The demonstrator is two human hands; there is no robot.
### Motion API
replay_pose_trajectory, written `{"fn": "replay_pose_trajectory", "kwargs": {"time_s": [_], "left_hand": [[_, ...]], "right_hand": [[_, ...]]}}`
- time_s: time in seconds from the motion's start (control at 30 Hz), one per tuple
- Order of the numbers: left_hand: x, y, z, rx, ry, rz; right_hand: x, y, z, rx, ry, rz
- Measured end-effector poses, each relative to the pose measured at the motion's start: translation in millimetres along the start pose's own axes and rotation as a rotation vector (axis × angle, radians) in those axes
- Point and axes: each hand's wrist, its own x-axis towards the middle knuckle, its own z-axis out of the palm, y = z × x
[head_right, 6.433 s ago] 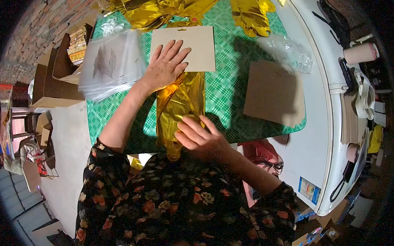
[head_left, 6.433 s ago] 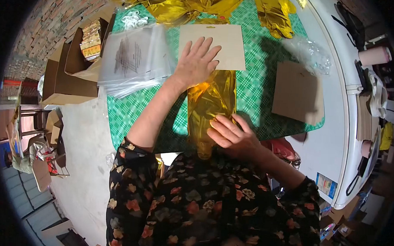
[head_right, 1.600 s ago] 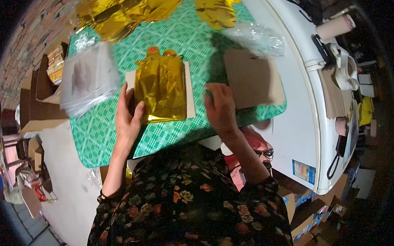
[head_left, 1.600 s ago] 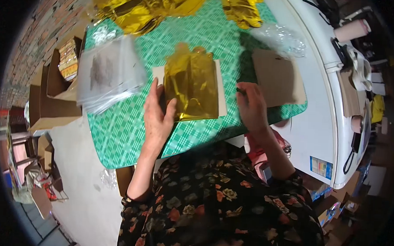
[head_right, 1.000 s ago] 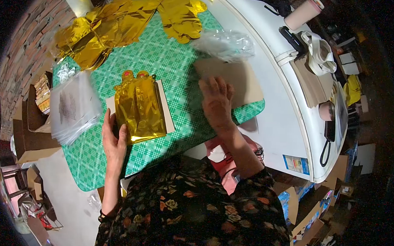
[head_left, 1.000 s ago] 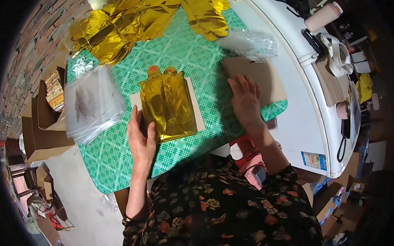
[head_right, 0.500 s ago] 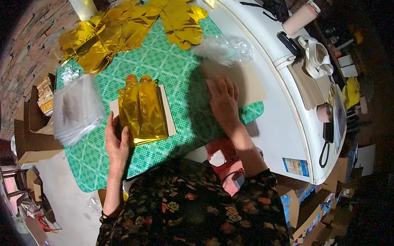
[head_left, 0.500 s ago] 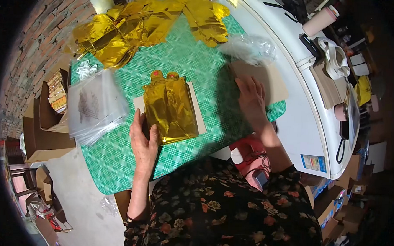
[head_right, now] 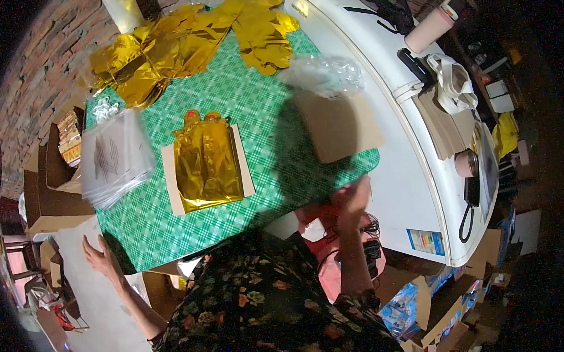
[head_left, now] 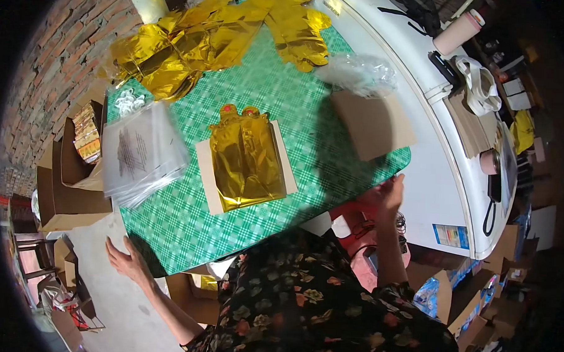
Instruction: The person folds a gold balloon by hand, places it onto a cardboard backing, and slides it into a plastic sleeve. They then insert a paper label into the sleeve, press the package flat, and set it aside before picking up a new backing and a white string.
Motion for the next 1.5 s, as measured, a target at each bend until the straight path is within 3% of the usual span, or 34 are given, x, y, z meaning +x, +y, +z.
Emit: {"fn": "replay_pose_trajectory", "kwargs": {"time_s": [0.07,0.1,0.2,0.37,0.67,0.77,0.97,1.07,1.13,1.2,1.27,1.3,1.37,1.4,1.43,1.47,1.5], "left_hand": [[-1,-20,5,-0.219,-0.276,-0.226],[-2,-28,9,-0.326,-0.419,-0.336],[-11,-34,29,-0.808,-0.537,-0.592],[-13,-30,27,-0.773,-0.524,-0.539],[-17,-44,41,-0.764,-0.512,-0.528],[-18,-41,36,-0.762,-0.514,-0.55],[-20,-20,19,-0.829,-0.528,-0.571],[-20,-40,31,-0.795,-0.566,-0.586],[-14,-10,2,-0.748,-0.603,-0.635],[-19,-7,11,-0.873,-0.45,-0.557],[-18,-13,7,-0.727,-0.466,-0.437],[-19,-8,5,-0.632,-0.339,-0.341],[-24,9,-8,-0.495,-0.169,-0.174],[-28,24,-19,-0.379,-0.01,-0.01],[-28,40,-29,-0.402,0.025,0.063],[-29,58,-38,-0.424,0.06,0.137],[-31,81,-51,-0.547,-0.041,0.163]], "right_hand": [[15,13,13,0.092,-0.103,0.06],[32,36,25,0.113,-0.112,-0.069],[35,35,41,0.1,-0.064,-0.226],[46,49,31,0.016,-0.044,-0.171],[46,47,40,0.12,-0.049,-0.242],[29,27,43,0.04,-0.002,-0.114],[17,10,55,-0.094,0.122,-0.233],[24,7,47,-0.122,0.035,-0.127],[3,-9,60,0.093,0.001,-0.073],[2,-13,54,0.048,-0.028,-0.105],[26,0,28,-0.086,-0.102,-0.163],[39,7,11,-0.218,-0.125,-0.256],[54,16,-25,-0.609,-0.145,-0.617],[32,1,-24,-0.702,-0.173,-0.837],[6,-17,-19,-0.786,-0.176,-1.064],[-18,-33,-12,-0.806,-0.198,-1.003],[-37,-42,-2,-0.827,-0.218,-0.941]]}}
